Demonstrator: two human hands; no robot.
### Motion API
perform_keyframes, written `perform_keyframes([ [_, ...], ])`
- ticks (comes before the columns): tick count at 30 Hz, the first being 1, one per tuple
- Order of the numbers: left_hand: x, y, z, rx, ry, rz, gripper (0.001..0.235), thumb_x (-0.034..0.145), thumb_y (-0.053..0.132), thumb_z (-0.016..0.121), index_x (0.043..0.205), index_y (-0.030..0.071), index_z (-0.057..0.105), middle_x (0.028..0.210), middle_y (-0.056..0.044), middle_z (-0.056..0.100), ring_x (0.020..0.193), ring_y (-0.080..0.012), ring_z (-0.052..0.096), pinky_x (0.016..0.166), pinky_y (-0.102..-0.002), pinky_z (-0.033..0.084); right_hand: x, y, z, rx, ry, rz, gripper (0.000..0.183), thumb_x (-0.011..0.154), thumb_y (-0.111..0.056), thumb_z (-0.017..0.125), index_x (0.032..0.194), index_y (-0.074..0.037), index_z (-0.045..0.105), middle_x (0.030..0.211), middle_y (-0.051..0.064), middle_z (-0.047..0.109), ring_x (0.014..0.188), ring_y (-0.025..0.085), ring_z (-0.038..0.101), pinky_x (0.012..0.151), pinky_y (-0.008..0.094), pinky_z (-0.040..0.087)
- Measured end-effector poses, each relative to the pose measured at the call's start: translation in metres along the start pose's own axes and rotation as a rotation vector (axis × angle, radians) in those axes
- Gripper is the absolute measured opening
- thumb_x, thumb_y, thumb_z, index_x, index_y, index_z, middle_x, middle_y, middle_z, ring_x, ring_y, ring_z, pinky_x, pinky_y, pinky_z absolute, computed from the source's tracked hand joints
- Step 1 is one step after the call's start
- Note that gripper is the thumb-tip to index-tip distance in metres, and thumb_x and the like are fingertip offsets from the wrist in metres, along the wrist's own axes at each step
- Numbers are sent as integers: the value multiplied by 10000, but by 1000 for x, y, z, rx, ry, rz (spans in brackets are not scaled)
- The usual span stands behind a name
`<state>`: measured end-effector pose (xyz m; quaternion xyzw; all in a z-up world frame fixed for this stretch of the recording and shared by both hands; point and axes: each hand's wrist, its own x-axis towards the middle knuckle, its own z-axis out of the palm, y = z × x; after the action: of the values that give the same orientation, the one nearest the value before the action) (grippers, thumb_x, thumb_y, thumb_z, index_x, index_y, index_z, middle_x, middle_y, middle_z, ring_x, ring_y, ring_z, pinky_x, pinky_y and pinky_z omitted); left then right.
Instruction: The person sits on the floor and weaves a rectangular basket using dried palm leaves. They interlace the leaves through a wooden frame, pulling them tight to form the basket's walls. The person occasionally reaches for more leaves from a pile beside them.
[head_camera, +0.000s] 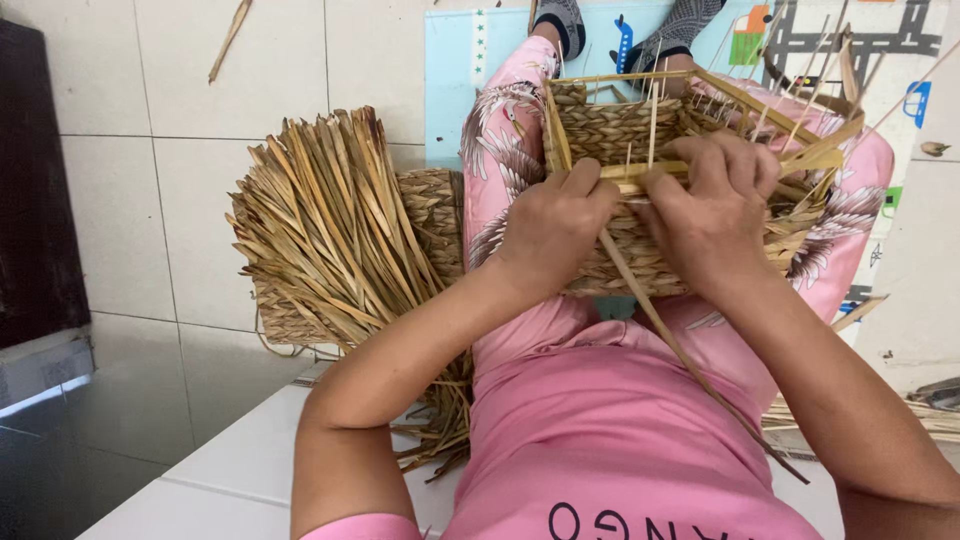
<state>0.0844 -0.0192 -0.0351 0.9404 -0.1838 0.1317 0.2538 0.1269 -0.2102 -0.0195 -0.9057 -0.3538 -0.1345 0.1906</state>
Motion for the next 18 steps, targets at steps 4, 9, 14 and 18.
perform_keyframes([
  [4, 3, -3, 1, -126, 51, -135, 57, 896, 60, 704, 870, 48, 655, 859, -99, 574, 779, -300, 652, 666, -413, 536, -10, -3, -3, -45, -173, -7, 182, 854, -108, 695, 992, -34, 603, 1122, 167, 668, 1027, 353, 651, 849, 487, 484],
  [9, 6, -2, 3, -208, 99, -201, 126, 917, 103, 716, 961, 34, 621, 885, -89, 600, 780, -296, 644, 659, -413, 527, -25, -1, -12, 60, -449, 215, 261, 1003, -304, 661, 930, -70, 569, 860, 139, 710, 686, 323, 702, 553, 469, 532],
  [14, 8, -9, -5, 19, 102, 104, 151, 880, 59, 682, 1010, 55, 604, 953, -84, 596, 863, -259, 635, 703, -385, 529, -83, 60, -48, 5, -649, 353, 412, 913, -439, 669, 1159, -109, 644, 885, 138, 717, 801, 344, 726, 691, 471, 570],
  [18, 13, -16, -3, 8, 7, 290, 121, 874, 83, 684, 966, 71, 606, 937, -61, 610, 845, -242, 632, 710, -382, 514, -133, 124, -64, 137, -425, 607, 631, 862, -290, 788, 1318, 63, 531, 1109, 254, 640, 958, 385, 704, 832, 466, 572],
])
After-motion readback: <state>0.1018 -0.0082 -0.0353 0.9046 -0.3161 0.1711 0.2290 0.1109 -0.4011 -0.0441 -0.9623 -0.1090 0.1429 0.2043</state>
